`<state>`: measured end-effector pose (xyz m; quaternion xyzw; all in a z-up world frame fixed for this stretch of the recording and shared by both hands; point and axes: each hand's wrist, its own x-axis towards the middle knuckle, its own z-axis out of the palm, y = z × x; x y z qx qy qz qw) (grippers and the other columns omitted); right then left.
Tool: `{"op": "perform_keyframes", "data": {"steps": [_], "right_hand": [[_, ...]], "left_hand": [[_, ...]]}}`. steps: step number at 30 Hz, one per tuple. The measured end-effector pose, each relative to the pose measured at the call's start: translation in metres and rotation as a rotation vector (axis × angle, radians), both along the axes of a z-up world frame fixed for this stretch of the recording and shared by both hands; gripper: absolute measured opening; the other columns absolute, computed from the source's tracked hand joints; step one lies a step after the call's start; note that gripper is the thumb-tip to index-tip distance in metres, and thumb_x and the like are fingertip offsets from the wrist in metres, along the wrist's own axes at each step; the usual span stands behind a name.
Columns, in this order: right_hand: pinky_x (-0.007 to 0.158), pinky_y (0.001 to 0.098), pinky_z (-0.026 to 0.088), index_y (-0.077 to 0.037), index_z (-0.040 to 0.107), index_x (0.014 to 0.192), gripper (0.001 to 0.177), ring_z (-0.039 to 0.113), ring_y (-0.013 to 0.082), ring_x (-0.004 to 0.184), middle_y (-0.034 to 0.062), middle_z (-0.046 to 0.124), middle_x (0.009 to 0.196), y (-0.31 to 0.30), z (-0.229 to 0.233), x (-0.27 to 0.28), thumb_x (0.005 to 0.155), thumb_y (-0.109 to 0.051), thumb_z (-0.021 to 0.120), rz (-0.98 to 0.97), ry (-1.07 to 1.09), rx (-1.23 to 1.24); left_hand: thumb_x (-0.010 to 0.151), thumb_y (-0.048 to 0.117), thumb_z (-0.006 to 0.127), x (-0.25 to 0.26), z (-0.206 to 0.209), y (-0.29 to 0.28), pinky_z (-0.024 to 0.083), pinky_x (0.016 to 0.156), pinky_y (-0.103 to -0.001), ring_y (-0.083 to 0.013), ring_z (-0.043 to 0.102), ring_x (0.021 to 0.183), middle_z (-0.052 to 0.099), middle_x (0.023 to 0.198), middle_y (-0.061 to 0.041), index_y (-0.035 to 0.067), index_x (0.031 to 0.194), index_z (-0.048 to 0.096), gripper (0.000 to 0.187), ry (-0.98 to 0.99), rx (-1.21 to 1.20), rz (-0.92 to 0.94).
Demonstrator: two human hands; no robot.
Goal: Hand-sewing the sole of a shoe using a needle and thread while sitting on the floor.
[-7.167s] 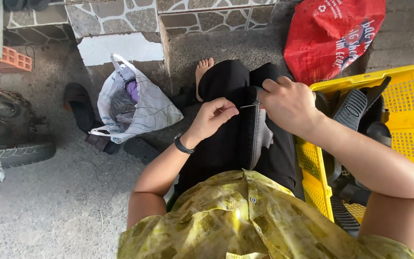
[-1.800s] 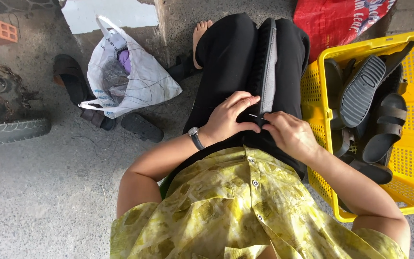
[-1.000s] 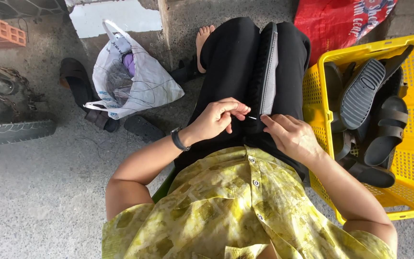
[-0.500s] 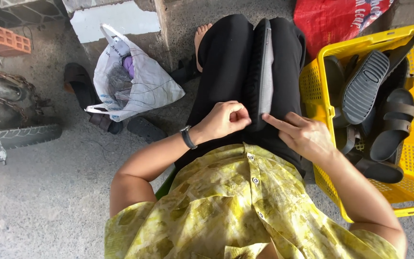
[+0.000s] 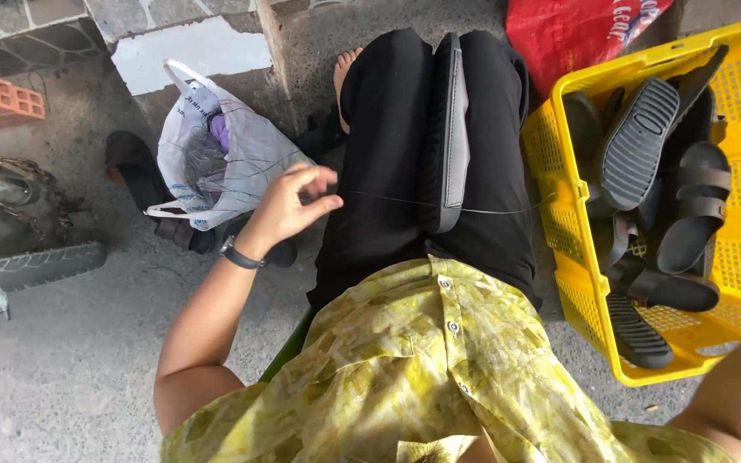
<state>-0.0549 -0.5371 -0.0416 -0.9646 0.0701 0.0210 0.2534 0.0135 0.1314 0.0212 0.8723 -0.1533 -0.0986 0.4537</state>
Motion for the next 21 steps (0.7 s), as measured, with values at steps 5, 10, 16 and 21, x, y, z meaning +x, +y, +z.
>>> {"op": "perform_keyframes", "data": {"steps": [5, 10, 16, 21], "right_hand": [[0.064, 0.0299, 0.053, -0.02, 0.057, 0.106, 0.017, 0.067, 0.0218, 0.088, -0.0043, 0.063, 0.11, 0.15, 0.055, 0.023, 0.095, -0.033, 0.059, 0.407, -0.097, -0.218], [0.057, 0.0253, 0.052, -0.027, 0.058, 0.089, 0.014, 0.068, 0.0137, 0.071, -0.015, 0.067, 0.094, 0.27, 0.08, 0.019, 0.087, -0.038, 0.067, 0.608, -0.216, -0.001], [0.051, 0.03, 0.053, -0.018, 0.062, 0.127, 0.033, 0.067, 0.0248, 0.07, -0.002, 0.063, 0.089, 0.293, 0.081, 0.03, 0.095, -0.02, 0.054, 0.74, -0.351, 0.029], [0.051, 0.0325, 0.055, -0.025, 0.061, 0.13, 0.038, 0.066, 0.0251, 0.07, -0.002, 0.06, 0.084, 0.293, 0.078, 0.039, 0.093, -0.021, 0.056, 0.784, -0.361, -0.025]], "left_hand": [[0.08, 0.028, 0.079, -0.007, 0.026, -0.054, 0.048, 0.089, -0.042, -0.0327, 0.057, 0.108, 0.057, 0.113, -0.01, 0.01, 0.125, 0.059, 0.052, -0.321, 0.101, -0.088], [0.085, 0.027, 0.075, -0.023, 0.006, -0.114, 0.052, 0.089, -0.038, -0.0298, 0.059, 0.109, 0.054, 0.119, -0.009, 0.015, 0.134, 0.051, 0.056, -0.3, -0.139, -0.159], [0.076, 0.032, 0.083, -0.024, -0.022, -0.137, 0.059, 0.073, -0.03, -0.0253, 0.065, 0.094, 0.054, 0.114, -0.01, 0.01, 0.14, 0.043, 0.079, -0.169, -0.227, -0.034], [0.075, 0.023, 0.084, -0.023, -0.018, -0.136, 0.06, 0.072, -0.032, -0.0331, 0.064, 0.097, 0.051, 0.118, -0.015, 0.005, 0.135, 0.048, 0.072, -0.152, -0.24, -0.041]]}}
